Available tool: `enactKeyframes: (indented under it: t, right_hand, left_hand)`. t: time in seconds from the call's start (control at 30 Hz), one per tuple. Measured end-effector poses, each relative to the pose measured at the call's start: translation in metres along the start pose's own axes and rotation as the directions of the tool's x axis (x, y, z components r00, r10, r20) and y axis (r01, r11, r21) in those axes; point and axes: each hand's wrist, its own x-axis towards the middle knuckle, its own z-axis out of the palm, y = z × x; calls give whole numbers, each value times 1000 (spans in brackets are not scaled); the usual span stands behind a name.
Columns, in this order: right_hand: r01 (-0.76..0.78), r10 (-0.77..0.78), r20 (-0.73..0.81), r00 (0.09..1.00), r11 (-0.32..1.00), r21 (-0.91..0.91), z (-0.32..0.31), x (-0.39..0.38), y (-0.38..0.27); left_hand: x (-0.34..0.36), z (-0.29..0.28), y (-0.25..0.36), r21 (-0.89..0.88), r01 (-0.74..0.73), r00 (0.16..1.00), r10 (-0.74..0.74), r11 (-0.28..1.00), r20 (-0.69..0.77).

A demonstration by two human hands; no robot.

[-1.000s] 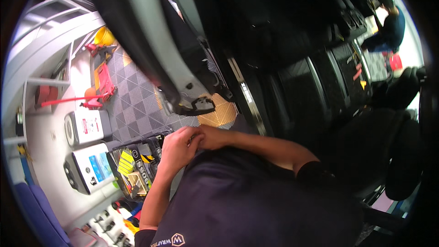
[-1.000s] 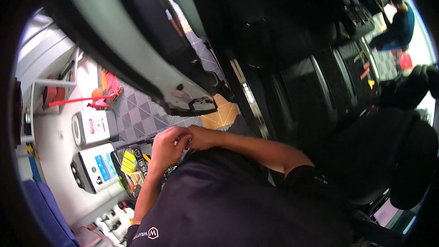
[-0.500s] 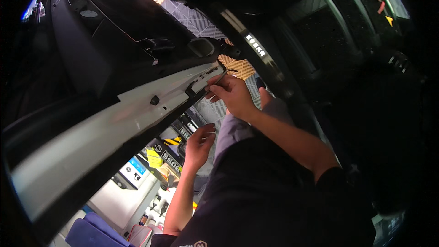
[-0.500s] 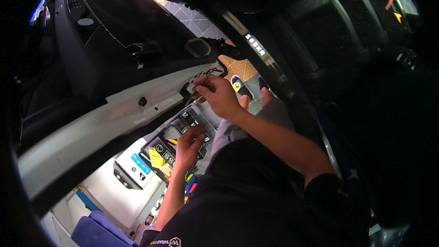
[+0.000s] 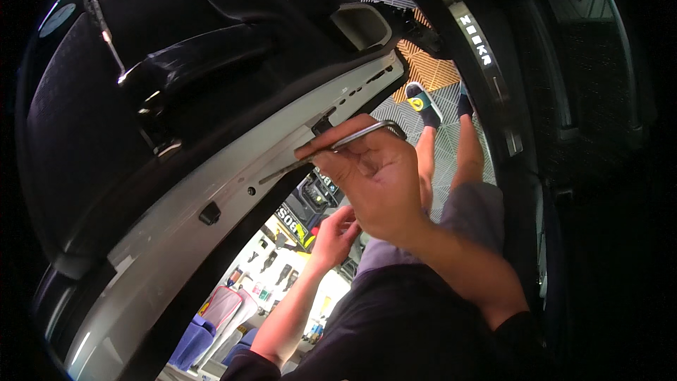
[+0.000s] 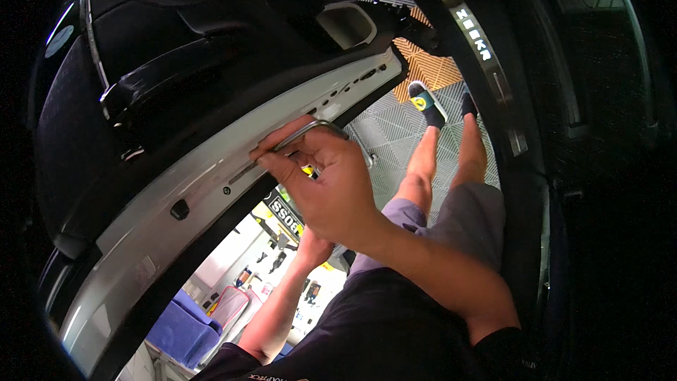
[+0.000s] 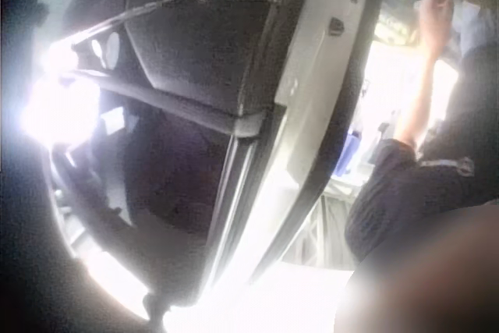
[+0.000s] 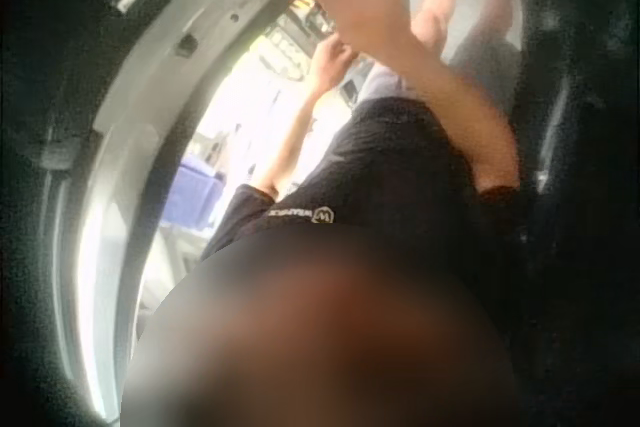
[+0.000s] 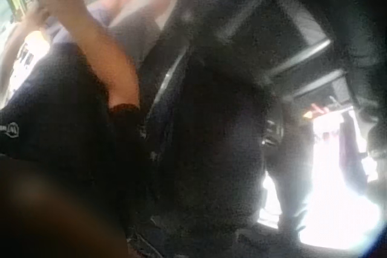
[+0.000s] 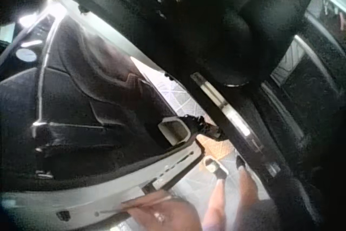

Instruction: The person removes a car door handle using an Allen key, then installs a new chrome door handle on the same door. The person also interacts with the vehicle's touchscreen and retrieves tools from a nearby toolbox.

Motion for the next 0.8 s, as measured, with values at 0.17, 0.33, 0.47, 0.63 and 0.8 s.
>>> enactKeyframes:
  t: [0.17,0.33,0.47,0.63,0.8]
  right_hand:
    - [121,-116,53,992,988,-93,0,4,11]
    - [173,-171,37,985,983,-67,7,3,30]
    - [197,-193,45,980,971,-132,11,0,38]
    - [154,-152,28,988,981,-119,14,1,39]
    - [180,-178,28,984,970,-164,16,3,37]
  left_hand:
    - [5,26,-24,-95,-99,994,103,991,32]
    - [11,40,-57,-175,-79,985,104,981,138]
    - [14,35,-67,-227,-67,984,102,972,145]
    - [19,23,-67,-270,-66,985,105,961,135]
    - [18,14,-62,-323,-55,987,100,945,126]
